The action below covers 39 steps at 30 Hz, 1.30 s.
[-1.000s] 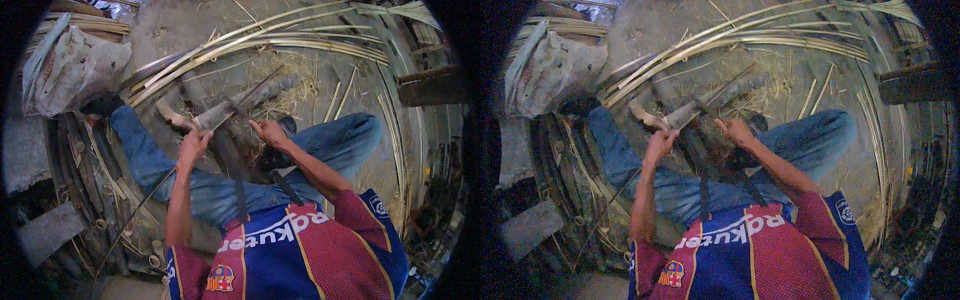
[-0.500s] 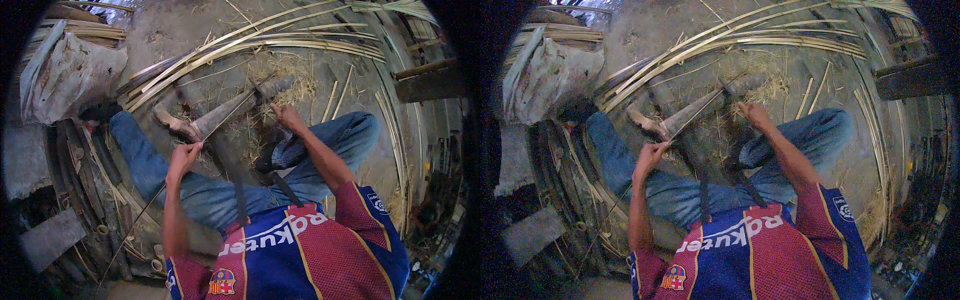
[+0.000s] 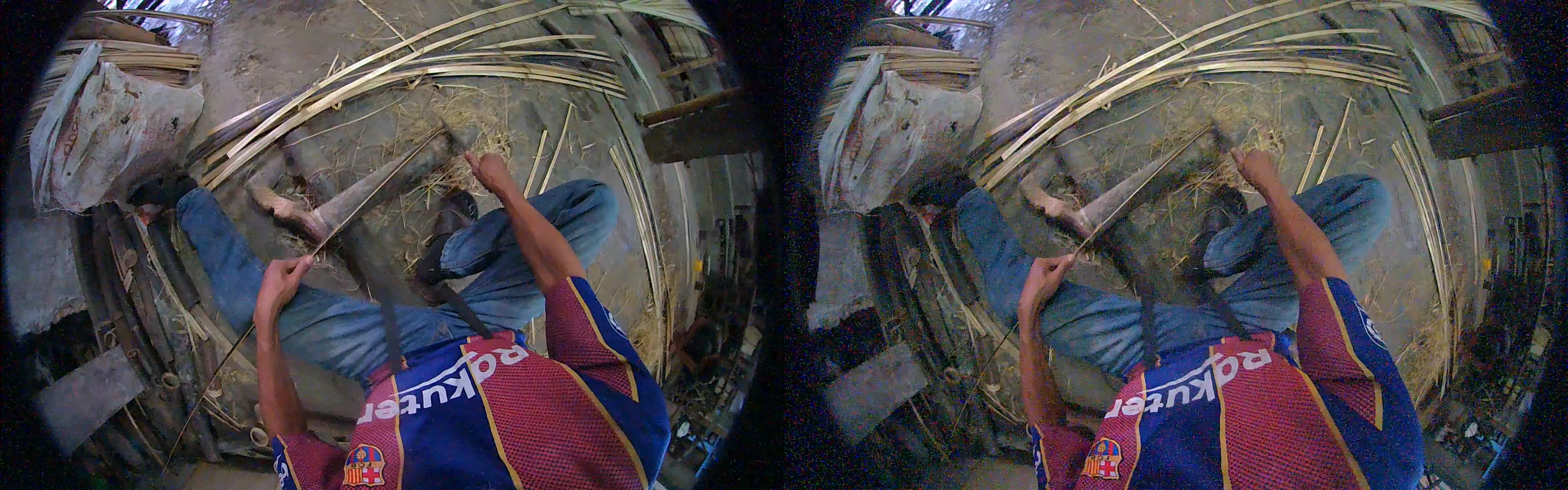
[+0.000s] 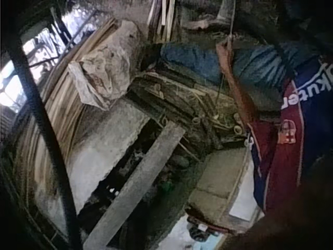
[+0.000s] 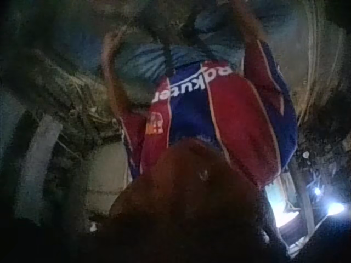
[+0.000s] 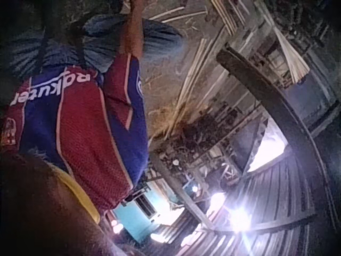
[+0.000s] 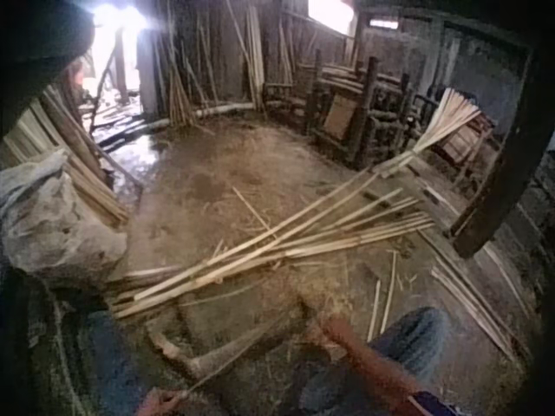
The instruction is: The person sits on the floor and uses a knife to split long bamboo strips into thinner pieces. They repeatedly hold the bamboo against a wooden block, draw the knife along the strip, and separate the resulting pieces.
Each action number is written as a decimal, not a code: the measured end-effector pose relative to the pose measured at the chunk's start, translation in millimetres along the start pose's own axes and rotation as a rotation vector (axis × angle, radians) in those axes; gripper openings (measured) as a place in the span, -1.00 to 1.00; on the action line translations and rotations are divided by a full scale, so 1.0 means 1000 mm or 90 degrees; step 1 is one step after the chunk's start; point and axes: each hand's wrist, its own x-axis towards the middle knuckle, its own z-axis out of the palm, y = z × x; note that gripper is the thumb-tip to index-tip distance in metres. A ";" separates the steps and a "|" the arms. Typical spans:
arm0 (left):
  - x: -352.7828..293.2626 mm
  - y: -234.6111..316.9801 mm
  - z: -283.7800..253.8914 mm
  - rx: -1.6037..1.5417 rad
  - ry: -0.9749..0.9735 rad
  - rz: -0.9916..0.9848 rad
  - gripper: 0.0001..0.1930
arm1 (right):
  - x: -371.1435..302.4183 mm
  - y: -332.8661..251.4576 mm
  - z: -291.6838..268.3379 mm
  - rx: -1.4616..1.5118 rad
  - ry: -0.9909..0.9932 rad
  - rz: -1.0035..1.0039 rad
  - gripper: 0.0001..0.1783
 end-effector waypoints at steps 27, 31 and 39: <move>0.011 0.036 0.046 0.316 0.179 -0.060 -0.61 | -0.147 -0.205 0.011 0.281 -0.202 -0.178 -0.29; 0.018 0.026 0.059 0.317 0.249 -0.009 -0.60 | -0.139 -0.186 0.030 0.167 -0.134 -0.187 -0.29; 0.017 0.027 0.051 0.302 0.172 -0.047 -0.54 | -0.128 -0.165 0.014 0.181 -0.151 -0.202 -0.28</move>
